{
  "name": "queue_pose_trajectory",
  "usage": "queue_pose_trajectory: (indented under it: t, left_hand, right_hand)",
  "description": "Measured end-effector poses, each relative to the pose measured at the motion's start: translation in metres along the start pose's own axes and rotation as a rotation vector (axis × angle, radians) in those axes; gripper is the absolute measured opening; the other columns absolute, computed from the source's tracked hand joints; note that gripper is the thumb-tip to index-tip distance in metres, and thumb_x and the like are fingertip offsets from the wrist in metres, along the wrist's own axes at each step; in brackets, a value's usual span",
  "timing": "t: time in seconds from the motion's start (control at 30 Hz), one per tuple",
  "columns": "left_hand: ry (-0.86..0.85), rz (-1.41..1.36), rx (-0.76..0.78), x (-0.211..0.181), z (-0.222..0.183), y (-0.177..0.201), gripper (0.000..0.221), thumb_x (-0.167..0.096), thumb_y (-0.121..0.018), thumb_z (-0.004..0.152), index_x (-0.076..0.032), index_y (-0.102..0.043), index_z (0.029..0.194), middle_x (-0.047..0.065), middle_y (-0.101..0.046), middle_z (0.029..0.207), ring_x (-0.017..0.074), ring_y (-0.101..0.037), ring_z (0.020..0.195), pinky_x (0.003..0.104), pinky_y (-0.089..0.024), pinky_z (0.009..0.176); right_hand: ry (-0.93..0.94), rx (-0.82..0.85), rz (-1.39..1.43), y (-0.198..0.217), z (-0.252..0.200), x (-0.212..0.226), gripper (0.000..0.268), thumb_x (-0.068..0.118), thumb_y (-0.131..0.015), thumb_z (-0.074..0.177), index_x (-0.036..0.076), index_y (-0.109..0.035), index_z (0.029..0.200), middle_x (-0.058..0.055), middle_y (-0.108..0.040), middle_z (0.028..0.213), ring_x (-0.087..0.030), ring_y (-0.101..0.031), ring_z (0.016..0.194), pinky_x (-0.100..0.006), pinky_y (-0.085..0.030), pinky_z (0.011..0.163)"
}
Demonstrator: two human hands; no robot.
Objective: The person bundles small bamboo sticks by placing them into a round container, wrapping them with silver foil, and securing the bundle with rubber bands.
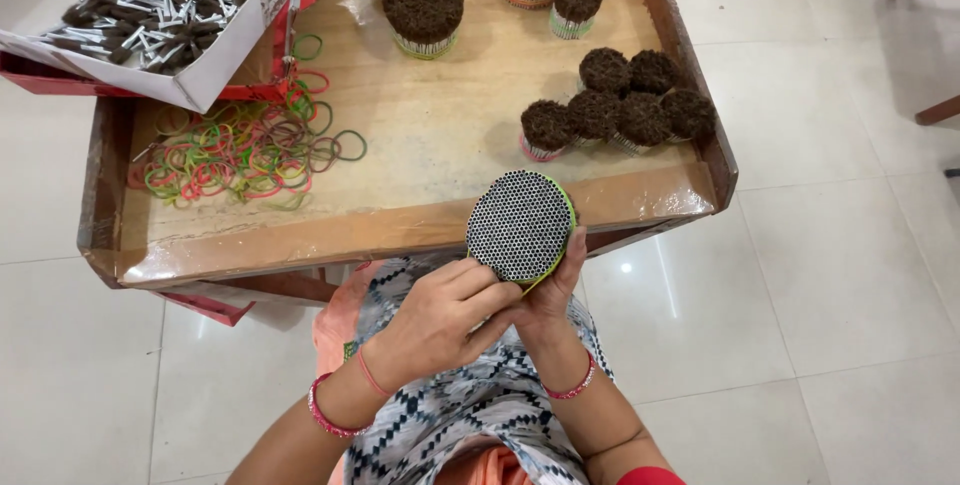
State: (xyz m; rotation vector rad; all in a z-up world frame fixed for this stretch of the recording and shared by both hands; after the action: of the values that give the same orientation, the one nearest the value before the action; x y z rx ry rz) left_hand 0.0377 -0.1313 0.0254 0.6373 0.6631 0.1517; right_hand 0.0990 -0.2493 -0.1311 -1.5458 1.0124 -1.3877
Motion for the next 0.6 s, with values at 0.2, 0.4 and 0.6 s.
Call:
queue_pose_trajectory:
  t: [0.2,0.4,0.6]
  left_hand:
    - [0.009,-0.180,0.017,-0.002,-0.015,0.017,0.016,-0.011,-0.078,0.088,-0.005,-0.067,0.098,0.009,-0.060,0.086,0.0284,-0.060,0.081,0.040,-0.049,0.073]
    - [0.203,-0.674,-0.218,0.043,-0.113,0.036,0.015,-0.014,-0.065,0.097,-0.007,-0.066,0.083,0.003,-0.062,0.071,0.0148,-0.055,0.064,0.032,-0.042,0.062]
    - [0.214,-1.642,-1.014,0.110,-0.137,0.026,0.029,-0.001,-0.049,0.112,0.008,-0.058,0.138,0.017,-0.066,0.121,0.0212,-0.069,0.096,0.018,-0.047,0.071]
  right_hand:
    - [0.034,0.087,-0.040,-0.050,0.020,0.027,0.087,0.064,-0.074,0.085,0.008,-0.051,0.147,-0.022,-0.058,0.139,-0.039,-0.060,0.126,-0.057,-0.056,0.099]
    - [0.094,0.060,0.355,-0.043,0.051,0.067,0.088,0.050,-0.086,0.076,0.009,-0.049,0.145,-0.020,-0.054,0.140,-0.039,-0.052,0.134,-0.055,-0.055,0.106]
    - [-0.239,0.258,0.700,-0.093,0.012,0.000,0.104,0.049,-0.080,0.081,0.008,-0.034,0.164,-0.020,-0.048,0.143,-0.039,-0.047,0.134,-0.056,-0.056,0.105]
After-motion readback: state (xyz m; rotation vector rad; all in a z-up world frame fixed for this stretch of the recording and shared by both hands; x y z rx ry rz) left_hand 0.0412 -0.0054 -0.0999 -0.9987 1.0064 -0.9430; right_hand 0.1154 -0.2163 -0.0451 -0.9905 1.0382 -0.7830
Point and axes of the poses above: each hand's wrist, its own z-axis towards the middle knuckle, its own y-axis out of the back of the hand, x = y × z, the point moved 8 cm from there along z, towards the middle knuckle
